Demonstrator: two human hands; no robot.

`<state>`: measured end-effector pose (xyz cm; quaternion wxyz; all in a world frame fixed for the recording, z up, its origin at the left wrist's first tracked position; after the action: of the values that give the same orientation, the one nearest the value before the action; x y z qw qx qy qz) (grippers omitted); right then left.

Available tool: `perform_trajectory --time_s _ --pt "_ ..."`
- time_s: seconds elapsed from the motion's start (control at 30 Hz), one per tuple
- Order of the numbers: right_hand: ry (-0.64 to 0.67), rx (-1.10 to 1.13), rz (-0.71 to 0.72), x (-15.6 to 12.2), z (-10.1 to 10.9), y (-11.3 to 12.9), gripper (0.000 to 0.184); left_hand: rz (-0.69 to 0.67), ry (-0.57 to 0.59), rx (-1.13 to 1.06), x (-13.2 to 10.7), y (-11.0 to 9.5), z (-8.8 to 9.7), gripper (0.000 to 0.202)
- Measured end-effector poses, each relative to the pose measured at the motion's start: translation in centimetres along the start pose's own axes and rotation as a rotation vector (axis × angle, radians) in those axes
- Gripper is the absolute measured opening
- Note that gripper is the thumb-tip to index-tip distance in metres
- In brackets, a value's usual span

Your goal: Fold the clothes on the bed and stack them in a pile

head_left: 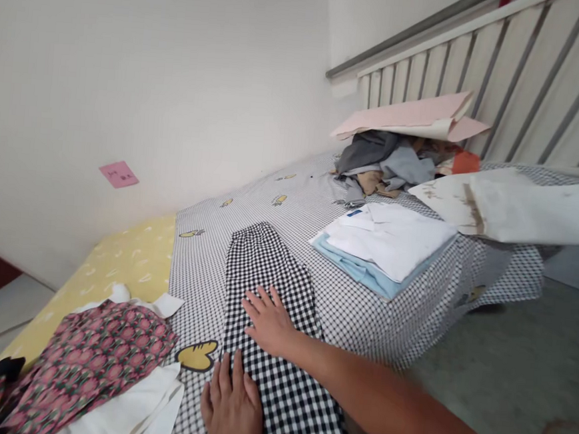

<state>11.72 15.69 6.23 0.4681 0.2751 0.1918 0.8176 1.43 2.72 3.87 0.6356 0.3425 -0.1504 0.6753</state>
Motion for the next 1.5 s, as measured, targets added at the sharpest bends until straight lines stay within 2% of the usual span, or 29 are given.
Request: perform_trajectory --time_s 0.07,0.17,0.23,0.33,0.5,0.7,0.77,0.83,0.9,1.0,1.1,1.2,1.27,1.37,1.43,1.5 --pt "0.108 -0.004 -0.138 0.5 -0.6 -3.2 0.071 -0.007 -0.007 -0.007 0.1 -0.1 0.2 0.046" --pt "0.134 -0.077 -0.341 0.7 2.4 -9.5 0.077 -0.004 -0.003 -0.005 0.1 -0.2 0.5 0.046" --pt "0.087 -0.142 -0.477 0.2 5.1 -13.5 0.078 0.005 0.004 -0.006 0.0 -0.1 0.5 0.046" --pt "0.040 -0.177 -0.520 -0.7 7.1 -16.2 0.077 0.019 0.024 -0.030 -0.1 0.1 0.1 0.046" --pt "0.020 -0.224 -0.491 -2.8 6.7 -15.9 0.074 0.030 0.052 -0.043 -0.1 0.0 -0.1 0.046" --pt "-0.016 -0.257 -0.481 -5.8 7.1 -14.6 0.068 0.077 0.117 -0.027 -0.2 -0.1 0.8 0.047" --pt "-0.030 -0.260 -0.487 -6.4 7.3 -14.3 0.066 0.013 0.120 -0.007 -0.2 -0.4 1.5 0.047" --pt "-0.048 -0.266 -0.484 -6.7 7.4 -14.0 0.065 -0.114 0.102 -0.002 -0.5 -1.2 2.5 0.047" --pt "-0.067 -0.276 -0.476 -6.7 7.6 -13.7 0.063 -0.265 0.091 -0.024 -1.7 -2.3 3.5 0.049" --pt "-0.088 -0.292 -0.471 -6.7 7.9 -13.5 0.062 -0.441 0.084 -0.052 -5.2 -4.4 4.5 0.055" --pt "-0.097 -0.310 -0.466 -6.8 8.0 -13.2 0.061 -0.517 0.081 -0.078 -9.7 -6.7 4.5 0.061" --pt "-0.114 -0.335 -0.449 -6.9 8.0 -13.0 0.059 -0.463 0.121 -0.175 -12.6 -8.1 4.2 0.059" --pt "-0.135 -0.352 -0.434 -7.0 8.0 -13.0 0.059 -0.407 0.134 -0.281 -12.8 -8.3 4.4 0.056" --pt "-0.159 -0.379 -0.421 -7.1 7.9 -13.1 0.057 -0.264 0.097 -0.388 -10.2 -6.8 5.7 0.054" --pt "-0.169 -0.399 -0.416 -7.1 7.9 -13.2 0.056 -0.105 0.086 -0.348 -7.6 -4.9 6.1 0.056" --pt "-0.185 -0.417 -0.401 -7.1 7.9 -13.1 0.055 0.012 0.127 -0.251 -5.9 -3.6 5.6 0.060"
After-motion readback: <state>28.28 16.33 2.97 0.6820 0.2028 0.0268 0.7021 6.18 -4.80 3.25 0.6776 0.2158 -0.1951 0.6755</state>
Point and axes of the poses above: each hand's wrist, its own x-axis towards the middle knuckle, its own z-axis out of the back of the hand, y = z × x, the point moved 9 cm from there along x, towards the middle knuckle, and after that the axes turned 11 degrees about x, right-handed, at the moved point
